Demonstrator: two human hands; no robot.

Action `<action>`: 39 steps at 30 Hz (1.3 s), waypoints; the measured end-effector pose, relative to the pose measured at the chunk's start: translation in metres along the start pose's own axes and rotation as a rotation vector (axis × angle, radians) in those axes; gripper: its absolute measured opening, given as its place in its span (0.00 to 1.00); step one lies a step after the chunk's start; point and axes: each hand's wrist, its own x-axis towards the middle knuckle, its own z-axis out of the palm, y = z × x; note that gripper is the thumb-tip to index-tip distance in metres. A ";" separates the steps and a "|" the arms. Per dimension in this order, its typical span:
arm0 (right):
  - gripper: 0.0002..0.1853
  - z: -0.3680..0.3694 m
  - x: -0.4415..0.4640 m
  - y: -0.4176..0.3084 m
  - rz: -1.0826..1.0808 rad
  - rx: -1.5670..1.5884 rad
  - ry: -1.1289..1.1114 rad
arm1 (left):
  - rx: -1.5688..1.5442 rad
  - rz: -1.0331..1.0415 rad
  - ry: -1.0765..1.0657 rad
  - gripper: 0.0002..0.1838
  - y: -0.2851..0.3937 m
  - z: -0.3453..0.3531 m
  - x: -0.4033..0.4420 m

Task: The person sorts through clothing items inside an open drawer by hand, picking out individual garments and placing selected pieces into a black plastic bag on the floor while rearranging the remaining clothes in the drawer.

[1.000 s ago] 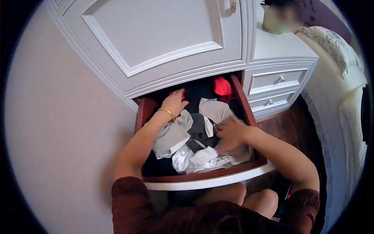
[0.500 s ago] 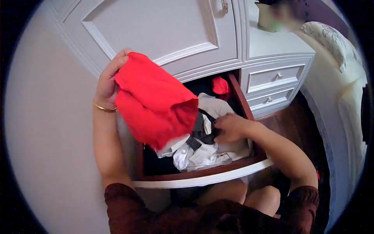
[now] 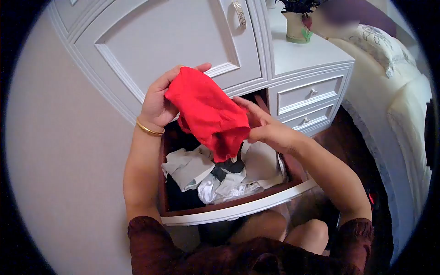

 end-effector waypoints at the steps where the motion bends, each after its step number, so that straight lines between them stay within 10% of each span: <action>1: 0.52 -0.004 -0.002 0.000 0.016 0.023 0.054 | -0.003 -0.001 0.032 0.19 0.000 0.002 0.002; 5: 0.55 -0.010 0.004 0.015 -0.216 -0.187 0.188 | 0.021 0.006 0.169 0.20 -0.005 0.009 0.010; 9: 0.49 -0.009 0.016 0.017 -0.631 -1.062 0.439 | -0.015 -0.029 0.193 0.20 -0.015 0.012 0.020; 13: 0.23 -0.019 0.027 -0.003 -0.776 -1.119 0.600 | 0.048 -0.018 0.242 0.18 -0.023 0.008 0.027; 17: 0.13 -0.021 0.022 -0.052 -0.628 -0.426 0.630 | 0.292 0.029 0.436 0.16 -0.021 0.000 0.025; 25: 0.13 -0.059 0.014 -0.106 -0.368 -0.273 0.501 | 0.872 0.105 0.512 0.19 -0.020 0.020 0.036; 28: 0.16 -0.057 0.006 -0.112 -0.315 -0.188 0.444 | 0.594 0.341 0.319 0.23 -0.039 0.033 0.050; 32: 0.19 -0.060 -0.007 -0.125 -0.152 -0.121 0.320 | 1.007 0.097 -0.033 0.28 -0.059 0.050 0.059; 39: 0.19 -0.076 -0.043 -0.148 -0.123 -0.035 0.395 | 0.626 0.090 -0.036 0.33 -0.125 0.057 0.082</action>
